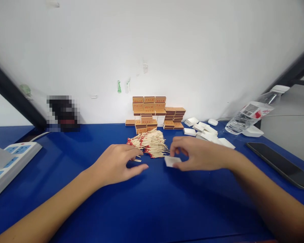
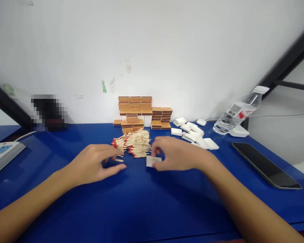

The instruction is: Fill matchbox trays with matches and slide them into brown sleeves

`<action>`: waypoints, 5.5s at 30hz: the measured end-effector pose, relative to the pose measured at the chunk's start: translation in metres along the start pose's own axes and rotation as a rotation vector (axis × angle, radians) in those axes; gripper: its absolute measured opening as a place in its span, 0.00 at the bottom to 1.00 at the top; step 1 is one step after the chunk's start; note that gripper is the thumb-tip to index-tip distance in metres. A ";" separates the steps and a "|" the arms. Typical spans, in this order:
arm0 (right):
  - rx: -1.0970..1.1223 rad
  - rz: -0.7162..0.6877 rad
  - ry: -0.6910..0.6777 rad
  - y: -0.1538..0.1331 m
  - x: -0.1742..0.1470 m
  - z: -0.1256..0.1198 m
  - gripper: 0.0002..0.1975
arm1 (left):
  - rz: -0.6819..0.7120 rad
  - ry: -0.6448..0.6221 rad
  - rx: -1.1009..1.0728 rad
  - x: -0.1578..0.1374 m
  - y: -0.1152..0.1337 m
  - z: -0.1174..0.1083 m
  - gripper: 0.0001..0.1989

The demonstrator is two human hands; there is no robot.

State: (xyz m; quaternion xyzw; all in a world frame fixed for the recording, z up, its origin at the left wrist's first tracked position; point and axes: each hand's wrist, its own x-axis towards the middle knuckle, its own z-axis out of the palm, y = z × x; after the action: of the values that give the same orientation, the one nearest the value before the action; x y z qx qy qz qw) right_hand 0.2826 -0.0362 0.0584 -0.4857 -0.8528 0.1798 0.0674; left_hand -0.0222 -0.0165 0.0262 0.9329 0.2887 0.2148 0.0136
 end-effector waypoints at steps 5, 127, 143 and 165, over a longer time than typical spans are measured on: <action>0.098 -0.131 -0.024 -0.041 0.012 0.019 0.11 | -0.075 -0.192 -0.087 0.001 0.019 0.001 0.27; 0.181 -0.202 0.201 -0.029 0.018 0.044 0.05 | -0.081 -0.213 -0.051 0.001 0.010 0.018 0.16; 0.408 -0.064 0.283 -0.033 0.018 0.042 0.07 | -0.067 -0.203 -0.021 0.002 0.010 0.017 0.17; 0.302 -0.159 0.167 -0.028 0.019 0.051 0.06 | -0.086 -0.212 -0.024 0.000 0.009 0.018 0.16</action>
State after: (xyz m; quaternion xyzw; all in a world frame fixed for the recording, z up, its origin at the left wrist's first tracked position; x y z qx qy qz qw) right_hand 0.2355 -0.0451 0.0208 -0.4144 -0.8431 0.2590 0.2244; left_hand -0.0103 -0.0219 0.0107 0.9369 0.3229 0.1174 0.0647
